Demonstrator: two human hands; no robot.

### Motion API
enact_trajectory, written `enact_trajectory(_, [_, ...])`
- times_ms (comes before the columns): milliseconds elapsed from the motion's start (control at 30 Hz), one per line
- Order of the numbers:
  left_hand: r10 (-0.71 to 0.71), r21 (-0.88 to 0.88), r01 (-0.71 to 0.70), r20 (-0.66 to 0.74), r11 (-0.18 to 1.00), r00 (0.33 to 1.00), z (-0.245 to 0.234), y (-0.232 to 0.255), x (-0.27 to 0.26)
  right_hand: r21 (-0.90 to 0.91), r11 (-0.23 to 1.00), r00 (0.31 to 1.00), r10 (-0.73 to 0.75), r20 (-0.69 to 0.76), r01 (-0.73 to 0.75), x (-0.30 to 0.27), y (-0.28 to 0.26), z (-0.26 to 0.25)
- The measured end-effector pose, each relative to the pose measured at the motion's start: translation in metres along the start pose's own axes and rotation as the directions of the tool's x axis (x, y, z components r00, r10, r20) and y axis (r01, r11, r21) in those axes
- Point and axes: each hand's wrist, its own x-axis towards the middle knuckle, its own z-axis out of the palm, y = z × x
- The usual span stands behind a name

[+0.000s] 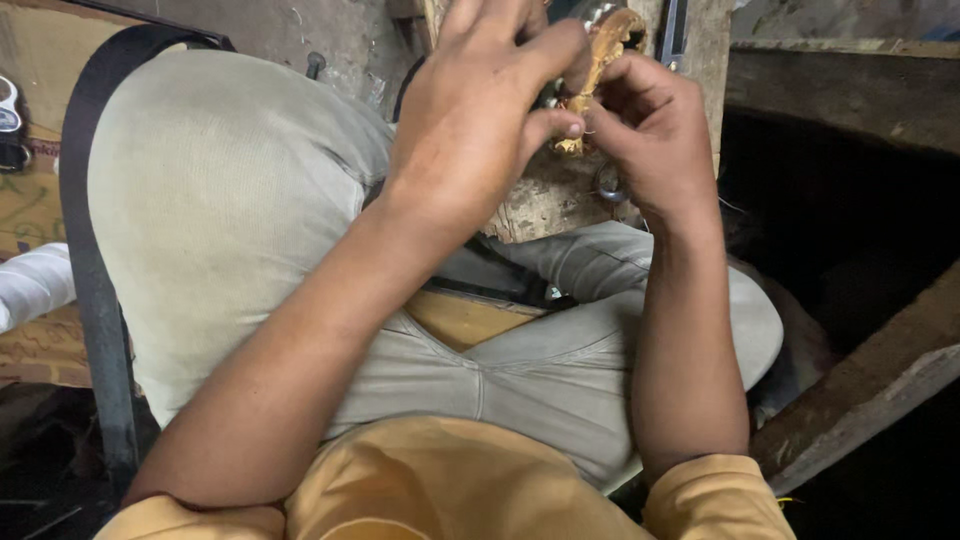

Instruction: The person uses shears to trim excess material from a cylindrical electrical component, then uses hands to adjust and secure the copper windings and surrounding material. The person repeatedly rotates and manipulates the component to ensure the windings are properly aligned.

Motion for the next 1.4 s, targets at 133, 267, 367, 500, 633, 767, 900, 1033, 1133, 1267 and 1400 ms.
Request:
enact_trajectory(133, [0.017, -0.001, -0.017, -0.011, 1.0, 1.0, -0.002, 0.001, 0.0, 0.041, 0.999, 1.0, -0.022, 0.012, 0.022, -0.001, 0.003, -0.001])
enact_trajectory(267, [0.017, -0.041, -0.017, -0.002, 0.999, 1.0, -0.004, 0.003, 0.0, 0.013, 0.999, 0.998, -0.048, 0.029, 0.048, 0.001, 0.005, -0.002])
enact_trajectory(367, [0.014, -0.037, -0.014, 0.016, 0.999, 1.0, -0.002, 0.003, -0.001, 0.03, 0.998, 0.996, -0.062, 0.062, 0.06, 0.002, 0.004, -0.002])
enact_trajectory(500, [0.023, -0.028, -0.022, 0.018, 0.999, 1.0, -0.004, 0.002, -0.004, -0.055, 0.996, 0.996, -0.062, 0.07, 0.066, 0.0, 0.003, -0.001])
enact_trajectory(633, [0.028, -0.001, -0.028, 0.033, 1.0, 0.999, -0.006, 0.005, -0.001, -0.074, 0.996, 0.994, -0.049, 0.094, 0.056, 0.002, 0.002, -0.003])
enact_trajectory(767, [0.056, 0.004, -0.056, 0.011, 0.998, 0.998, -0.007, 0.006, 0.001, -0.071, 0.992, 0.988, -0.098, 0.123, 0.107, 0.001, -0.001, 0.0])
enact_trajectory(900, [0.045, -0.004, -0.045, 0.065, 0.999, 0.997, -0.009, 0.002, -0.001, -0.084, 0.992, 0.986, -0.08, 0.146, 0.093, 0.002, -0.002, 0.0])
enact_trajectory(1033, [0.04, 0.002, -0.041, 0.117, 0.999, 0.992, -0.009, -0.002, 0.002, -0.064, 0.99, 0.973, -0.11, 0.202, 0.126, 0.001, 0.003, -0.001])
enact_trajectory(1133, [0.022, -0.028, -0.018, 0.16, 0.999, 0.987, -0.013, 0.0, -0.001, -0.098, 0.989, 0.972, -0.086, 0.217, 0.109, -0.001, 0.008, -0.001])
enact_trajectory(1267, [0.042, -0.032, -0.037, 0.17, 0.999, 0.984, -0.016, 0.0, -0.003, -0.102, 0.988, 0.968, -0.094, 0.231, 0.12, -0.001, 0.007, 0.001])
enact_trajectory(1400, [0.116, -0.036, -0.113, 0.12, 0.993, 0.986, -0.014, -0.009, 0.0, -0.075, 0.988, 0.972, -0.119, 0.203, 0.137, 0.001, 0.006, 0.0])
